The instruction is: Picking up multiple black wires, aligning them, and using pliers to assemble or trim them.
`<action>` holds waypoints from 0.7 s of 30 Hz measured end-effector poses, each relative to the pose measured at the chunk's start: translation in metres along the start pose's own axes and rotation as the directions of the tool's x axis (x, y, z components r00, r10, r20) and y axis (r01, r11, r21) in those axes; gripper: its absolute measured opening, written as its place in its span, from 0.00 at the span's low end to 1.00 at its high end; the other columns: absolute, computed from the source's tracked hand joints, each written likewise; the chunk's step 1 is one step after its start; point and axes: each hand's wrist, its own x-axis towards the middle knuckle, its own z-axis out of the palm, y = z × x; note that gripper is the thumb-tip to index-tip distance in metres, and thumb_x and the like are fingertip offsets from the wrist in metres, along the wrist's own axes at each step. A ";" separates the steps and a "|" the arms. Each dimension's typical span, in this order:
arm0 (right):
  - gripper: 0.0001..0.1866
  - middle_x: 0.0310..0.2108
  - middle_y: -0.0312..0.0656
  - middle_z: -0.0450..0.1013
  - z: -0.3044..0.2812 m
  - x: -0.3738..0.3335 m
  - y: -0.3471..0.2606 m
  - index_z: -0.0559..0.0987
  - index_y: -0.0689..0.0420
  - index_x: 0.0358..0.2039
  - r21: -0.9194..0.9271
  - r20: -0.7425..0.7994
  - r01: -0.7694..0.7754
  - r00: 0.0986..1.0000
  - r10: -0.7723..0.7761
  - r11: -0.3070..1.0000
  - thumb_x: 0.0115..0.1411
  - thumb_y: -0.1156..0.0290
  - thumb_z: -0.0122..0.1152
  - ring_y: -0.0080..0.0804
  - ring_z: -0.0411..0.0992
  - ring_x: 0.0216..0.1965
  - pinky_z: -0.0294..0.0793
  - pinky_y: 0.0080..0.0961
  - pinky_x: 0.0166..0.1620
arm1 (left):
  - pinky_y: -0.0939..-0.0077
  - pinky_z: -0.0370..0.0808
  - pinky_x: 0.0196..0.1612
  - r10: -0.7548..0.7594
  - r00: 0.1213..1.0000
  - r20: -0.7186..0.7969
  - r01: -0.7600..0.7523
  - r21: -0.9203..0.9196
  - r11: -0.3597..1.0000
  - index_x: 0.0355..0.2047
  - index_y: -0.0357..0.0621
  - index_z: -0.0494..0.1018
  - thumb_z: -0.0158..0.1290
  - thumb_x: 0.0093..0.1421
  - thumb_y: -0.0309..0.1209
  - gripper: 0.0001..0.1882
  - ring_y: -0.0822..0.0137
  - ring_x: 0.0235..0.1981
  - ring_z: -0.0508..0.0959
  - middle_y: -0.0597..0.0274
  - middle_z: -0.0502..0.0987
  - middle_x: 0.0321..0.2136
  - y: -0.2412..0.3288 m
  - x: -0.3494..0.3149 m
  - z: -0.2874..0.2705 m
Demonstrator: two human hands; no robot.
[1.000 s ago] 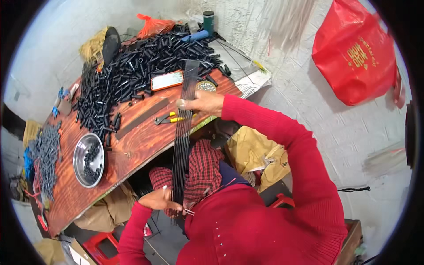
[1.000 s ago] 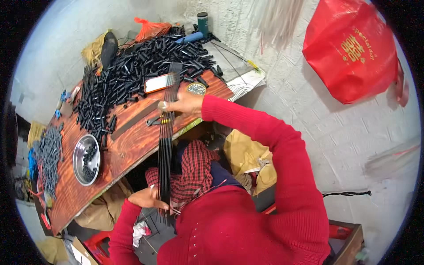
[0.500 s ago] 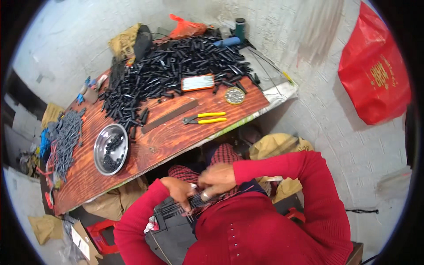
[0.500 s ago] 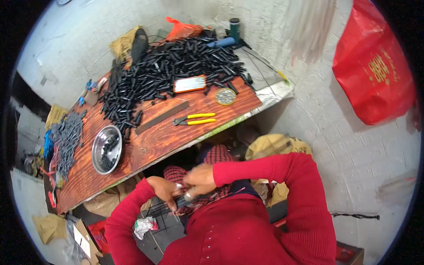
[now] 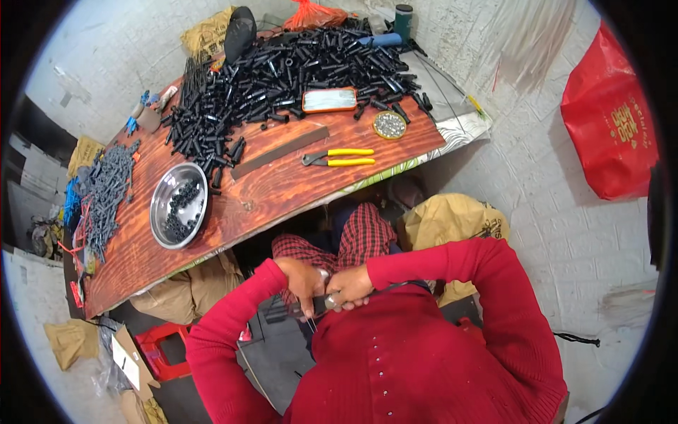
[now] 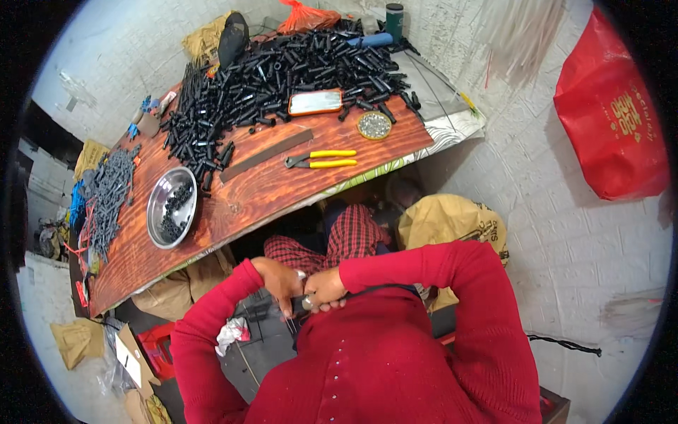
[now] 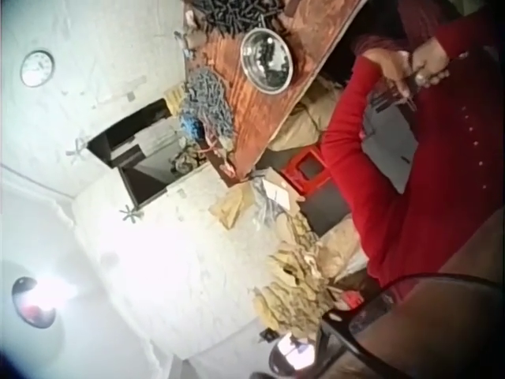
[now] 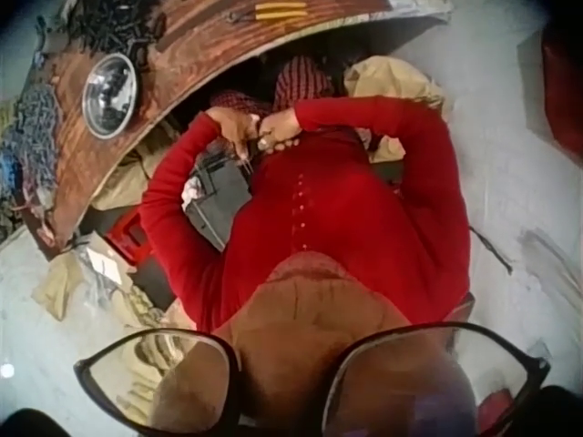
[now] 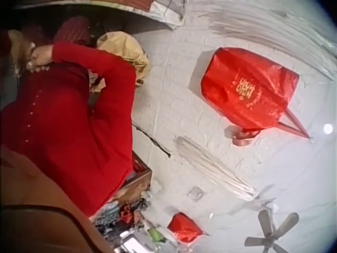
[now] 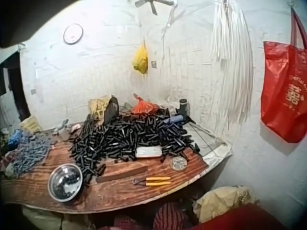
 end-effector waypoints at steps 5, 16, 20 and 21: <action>0.11 0.21 0.30 0.69 -0.024 -0.010 0.002 0.79 0.58 0.35 0.090 -0.035 0.014 0.999 -0.011 0.996 0.66 0.65 0.52 0.17 0.66 0.18 0.68 0.18 0.21 | 0.72 0.79 0.39 0.371 0.629 -0.683 0.103 0.547 0.831 0.39 0.35 0.79 0.61 0.57 0.31 0.13 0.66 0.36 0.83 0.53 0.83 0.32 0.061 -0.082 0.024; 0.18 0.21 0.30 0.65 -0.090 -0.059 -0.049 0.72 0.59 0.36 0.241 -0.440 0.487 0.826 -0.353 0.839 0.71 0.56 0.49 0.14 0.60 0.18 0.61 0.14 0.21 | 0.70 0.76 0.49 0.326 0.487 -0.810 -0.196 0.263 0.945 0.52 0.32 0.72 0.57 0.64 0.39 0.24 0.64 0.46 0.81 0.50 0.81 0.44 0.048 -0.111 0.114; 0.18 0.21 0.30 0.66 -0.092 -0.056 -0.073 0.72 0.60 0.35 0.180 -0.523 0.572 0.745 -0.415 0.800 0.71 0.56 0.49 0.15 0.61 0.18 0.63 0.15 0.21 | 0.71 0.73 0.55 0.285 -0.028 -0.958 -0.656 0.232 0.718 0.65 0.35 0.57 0.51 0.68 0.31 0.29 0.65 0.53 0.75 0.51 0.75 0.52 0.038 -0.073 0.080; 0.18 0.21 0.30 0.66 -0.096 -0.054 -0.080 0.72 0.60 0.35 0.166 -0.526 0.578 0.737 -0.425 0.799 0.71 0.56 0.49 0.15 0.61 0.18 0.63 0.15 0.21 | 0.71 0.75 0.52 0.395 -0.323 -0.860 -0.556 0.510 0.656 0.60 0.33 0.62 0.49 0.69 0.31 0.23 0.65 0.49 0.77 0.51 0.78 0.47 0.055 -0.067 0.073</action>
